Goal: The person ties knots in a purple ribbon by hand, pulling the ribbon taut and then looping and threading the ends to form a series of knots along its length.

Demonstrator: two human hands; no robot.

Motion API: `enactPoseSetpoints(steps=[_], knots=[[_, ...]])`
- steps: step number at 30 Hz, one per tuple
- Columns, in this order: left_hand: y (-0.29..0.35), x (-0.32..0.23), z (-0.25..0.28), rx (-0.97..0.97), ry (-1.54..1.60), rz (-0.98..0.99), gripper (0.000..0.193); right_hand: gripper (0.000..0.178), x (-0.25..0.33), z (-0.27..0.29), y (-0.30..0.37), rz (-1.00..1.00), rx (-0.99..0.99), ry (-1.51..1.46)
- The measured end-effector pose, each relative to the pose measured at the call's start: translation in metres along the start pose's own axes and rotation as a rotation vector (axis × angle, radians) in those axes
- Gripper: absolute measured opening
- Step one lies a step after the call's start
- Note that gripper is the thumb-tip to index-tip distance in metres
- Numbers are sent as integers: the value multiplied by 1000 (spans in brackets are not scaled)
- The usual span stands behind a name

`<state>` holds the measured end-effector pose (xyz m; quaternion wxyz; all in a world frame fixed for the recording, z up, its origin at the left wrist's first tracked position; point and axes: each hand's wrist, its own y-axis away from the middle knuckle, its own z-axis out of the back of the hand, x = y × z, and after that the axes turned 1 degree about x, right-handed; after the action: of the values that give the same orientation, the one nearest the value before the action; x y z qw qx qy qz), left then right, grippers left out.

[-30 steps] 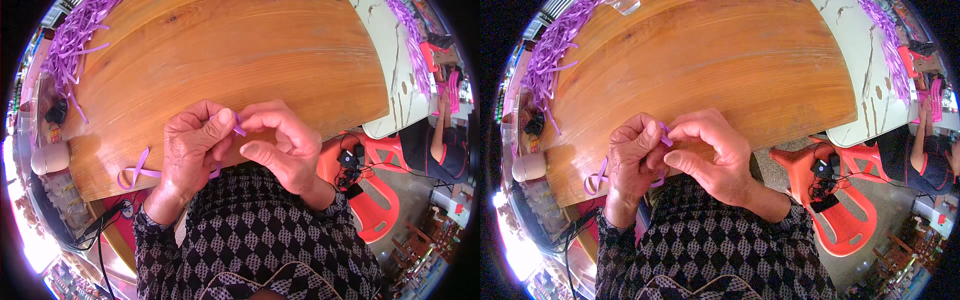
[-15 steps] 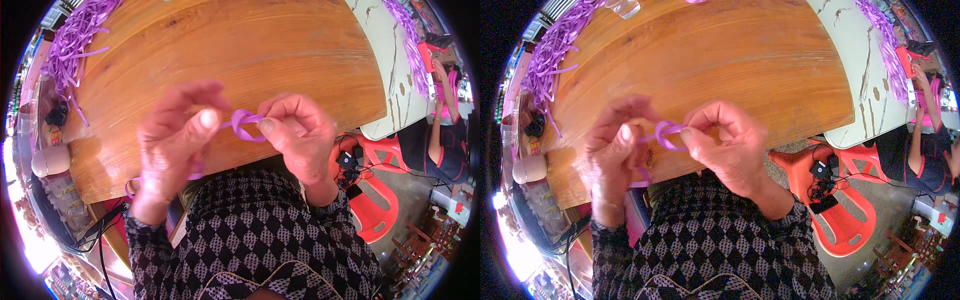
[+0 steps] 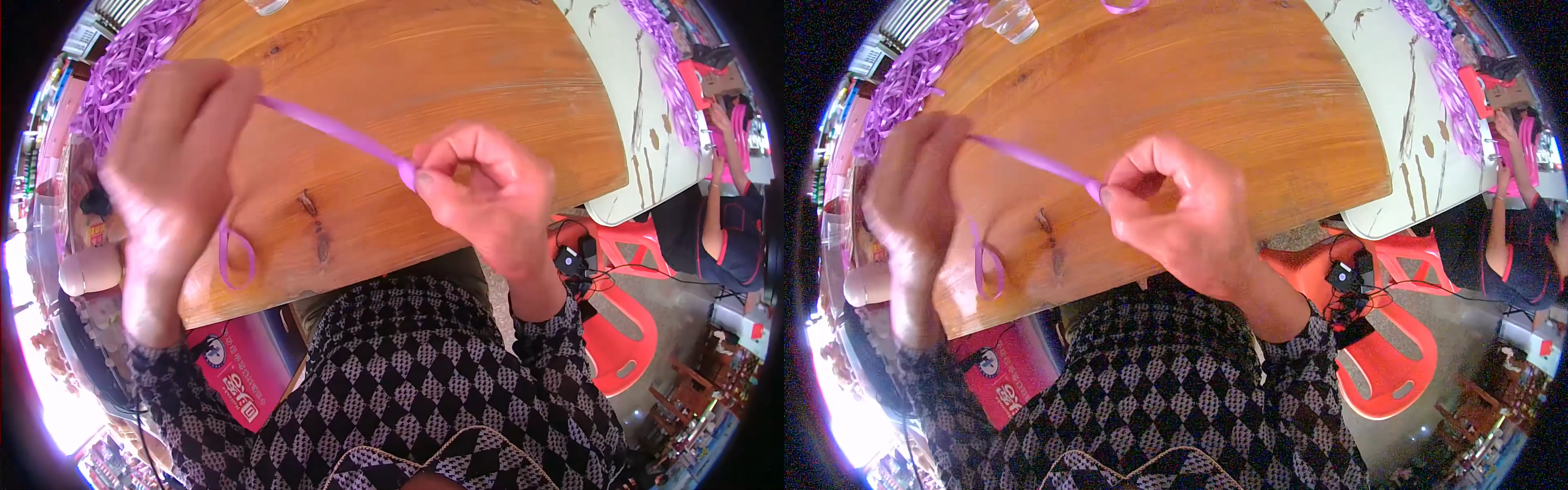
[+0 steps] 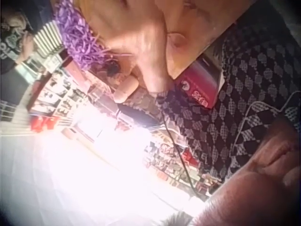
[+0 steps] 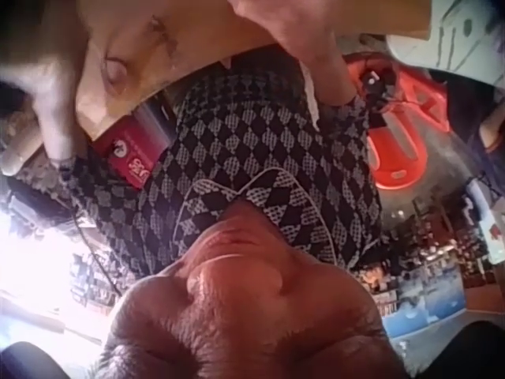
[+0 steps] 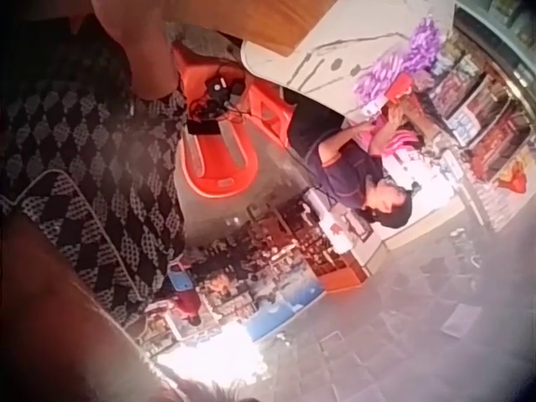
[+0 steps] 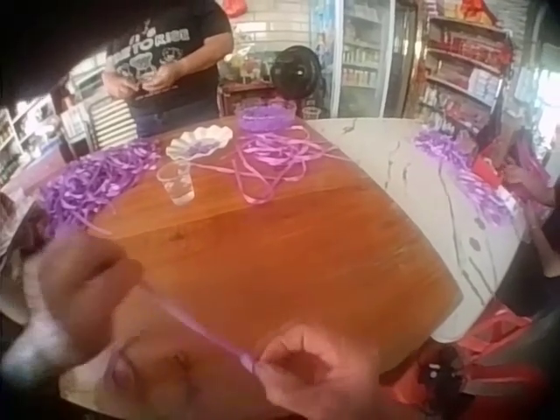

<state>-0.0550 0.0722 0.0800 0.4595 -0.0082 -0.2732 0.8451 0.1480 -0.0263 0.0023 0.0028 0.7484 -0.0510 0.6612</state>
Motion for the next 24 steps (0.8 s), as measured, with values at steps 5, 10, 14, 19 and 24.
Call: enactPoseSetpoints(steps=[5, 10, 14, 19, 24], knots=[[4, -40, -47, 67, 507, 97, 46, 8, -22, 3, -6, 189, -33, 285], [2, -67, -52, 376, 1765, 716, 28, 14, -24, 8, -5, 420, -22, 497], [3, -68, -56, 504, 1935, 901, 23, 21, -23, 16, -9, 602, -27, 663], [10, -67, -62, 528, 1769, 813, 16, 23, -18, 19, -10, 684, 4, 749], [17, -71, -62, 461, 1765, 816, 16, 24, -18, 20, -7, 680, 12, 740]])
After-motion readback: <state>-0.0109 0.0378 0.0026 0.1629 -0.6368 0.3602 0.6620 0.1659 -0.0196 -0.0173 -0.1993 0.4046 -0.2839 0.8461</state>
